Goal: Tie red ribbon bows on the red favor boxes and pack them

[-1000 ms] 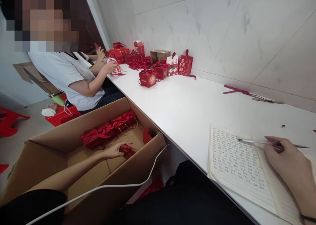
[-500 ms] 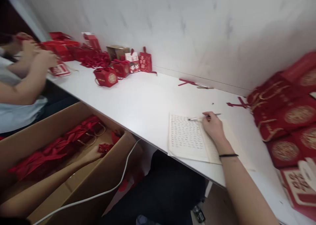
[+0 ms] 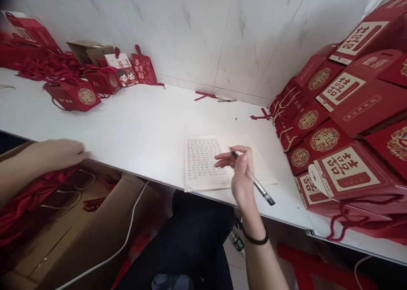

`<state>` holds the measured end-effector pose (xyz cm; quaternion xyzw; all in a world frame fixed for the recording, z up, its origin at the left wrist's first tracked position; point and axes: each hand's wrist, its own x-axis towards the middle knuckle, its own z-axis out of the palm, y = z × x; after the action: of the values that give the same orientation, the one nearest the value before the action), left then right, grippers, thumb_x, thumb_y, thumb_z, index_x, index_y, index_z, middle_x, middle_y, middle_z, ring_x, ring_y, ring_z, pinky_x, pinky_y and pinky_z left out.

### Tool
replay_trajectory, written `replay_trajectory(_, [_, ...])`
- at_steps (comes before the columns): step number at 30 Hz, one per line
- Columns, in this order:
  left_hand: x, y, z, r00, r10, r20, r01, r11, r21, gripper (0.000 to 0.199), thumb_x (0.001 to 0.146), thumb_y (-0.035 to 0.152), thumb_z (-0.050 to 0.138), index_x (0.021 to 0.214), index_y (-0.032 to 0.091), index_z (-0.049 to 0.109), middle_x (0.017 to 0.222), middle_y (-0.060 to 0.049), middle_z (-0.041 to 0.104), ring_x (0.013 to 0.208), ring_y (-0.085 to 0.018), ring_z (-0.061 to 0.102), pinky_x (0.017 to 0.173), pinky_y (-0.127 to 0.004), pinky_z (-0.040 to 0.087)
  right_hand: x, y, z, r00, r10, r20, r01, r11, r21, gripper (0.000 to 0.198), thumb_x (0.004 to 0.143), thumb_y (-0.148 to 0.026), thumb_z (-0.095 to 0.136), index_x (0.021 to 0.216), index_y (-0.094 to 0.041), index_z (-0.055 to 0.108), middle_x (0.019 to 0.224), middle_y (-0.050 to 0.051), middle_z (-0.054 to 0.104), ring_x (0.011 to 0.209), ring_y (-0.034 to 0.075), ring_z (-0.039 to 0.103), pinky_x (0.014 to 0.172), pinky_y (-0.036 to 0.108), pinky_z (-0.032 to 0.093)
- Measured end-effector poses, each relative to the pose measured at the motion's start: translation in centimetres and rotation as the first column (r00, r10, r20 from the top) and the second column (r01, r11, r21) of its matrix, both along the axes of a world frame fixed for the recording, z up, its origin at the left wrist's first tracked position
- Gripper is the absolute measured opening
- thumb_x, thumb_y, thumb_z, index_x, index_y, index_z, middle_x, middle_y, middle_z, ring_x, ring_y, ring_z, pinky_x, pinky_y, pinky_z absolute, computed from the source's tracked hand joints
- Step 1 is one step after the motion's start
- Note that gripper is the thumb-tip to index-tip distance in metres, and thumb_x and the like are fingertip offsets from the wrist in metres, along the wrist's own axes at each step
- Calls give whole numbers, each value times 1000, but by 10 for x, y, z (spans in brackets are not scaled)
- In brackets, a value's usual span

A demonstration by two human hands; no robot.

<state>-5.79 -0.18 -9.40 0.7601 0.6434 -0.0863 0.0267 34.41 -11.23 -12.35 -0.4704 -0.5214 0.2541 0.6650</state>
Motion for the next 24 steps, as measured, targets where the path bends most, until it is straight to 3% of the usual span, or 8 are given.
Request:
replay_trajectory(3, [104, -4, 46, 975, -166, -149, 194, 962, 190, 37, 86, 28, 24, 81, 13, 57, 88, -10, 64, 69, -14, 49, 60, -27, 30, -24, -15, -22, 996, 42, -78, -49, 994, -97, 46, 89, -63, 35, 92, -19, 50, 80, 5, 63, 66, 15, 61, 59, 28, 49])
replay_trajectory(5, [168, -7, 57, 895, -438, -82, 444, 894, 68, 34, 84, 32, 30, 79, 14, 59, 85, -11, 64, 66, -15, 51, 58, -27, 30, -30, -15, -32, 996, -25, -89, 6, 978, -208, 47, 89, -61, 38, 83, -18, 55, 71, 3, 61, 62, 14, 58, 55, 24, 46])
replay_trajectory(7, [217, 0, 54, 754, -645, 120, 656, 748, -99, 28, 79, 33, 39, 77, 16, 61, 80, -7, 65, 65, -15, 53, 58, -27, 32, -32, -14, -36, 991, -86, -99, 52, 950, -309, 43, 88, -57, 45, 75, -17, 56, 61, 1, 58, 56, 12, 54, 49, 22, 41])
replay_trajectory(9, [254, 15, 43, 626, -709, 324, 779, 582, -232, 23, 74, 34, 47, 79, 18, 62, 81, -5, 66, 67, -15, 54, 59, -26, 35, -31, -12, -35, 989, -128, -81, 92, 932, -349, 38, 85, -51, 53, 67, -17, 53, 55, -2, 54, 51, 11, 50, 47, 21, 39])
replay_trajectory(11, [282, 32, 31, 579, -686, 441, 813, 444, -377, 25, 67, 37, 56, 83, 19, 64, 86, -4, 66, 72, -16, 56, 62, -26, 39, -31, -12, -32, 987, -155, -31, 134, 928, -346, 34, 82, -45, 60, 64, -18, 49, 54, -3, 53, 50, 10, 48, 48, 21, 39])
replay_trajectory(13, [301, 47, 21, 606, -649, 461, 777, 358, -517, 33, 58, 37, 65, 86, 20, 65, 92, -4, 67, 78, -17, 57, 66, -26, 41, -32, -11, -29, 985, -172, 5, 163, 925, -342, 30, 80, -41, 63, 67, -18, 48, 55, -3, 55, 50, 11, 49, 49, 22, 40])
replay_trajectory(18, [311, 50, 8, 633, -659, 406, 738, 355, -574, 49, 48, 38, 71, 95, 25, 66, 99, -3, 65, 84, -21, 56, 75, -30, 42, -34, -14, -28, 978, -187, 98, 210, 901, -379, 34, 80, -37, 62, 61, -19, 40, 51, -3, 52, 46, 11, 47, 46, 22, 37])
replay_trajectory(24, [296, 25, 13, 695, -646, 316, 693, 483, -536, 64, 44, 37, 71, 106, 26, 60, 111, -4, 56, 92, -26, 53, 80, -33, 41, -35, -18, -25, 927, -237, 291, 332, 879, -341, 38, 80, -26, 59, 52, -19, 35, 44, -6, 40, 41, 7, 36, 42, 21, 29])
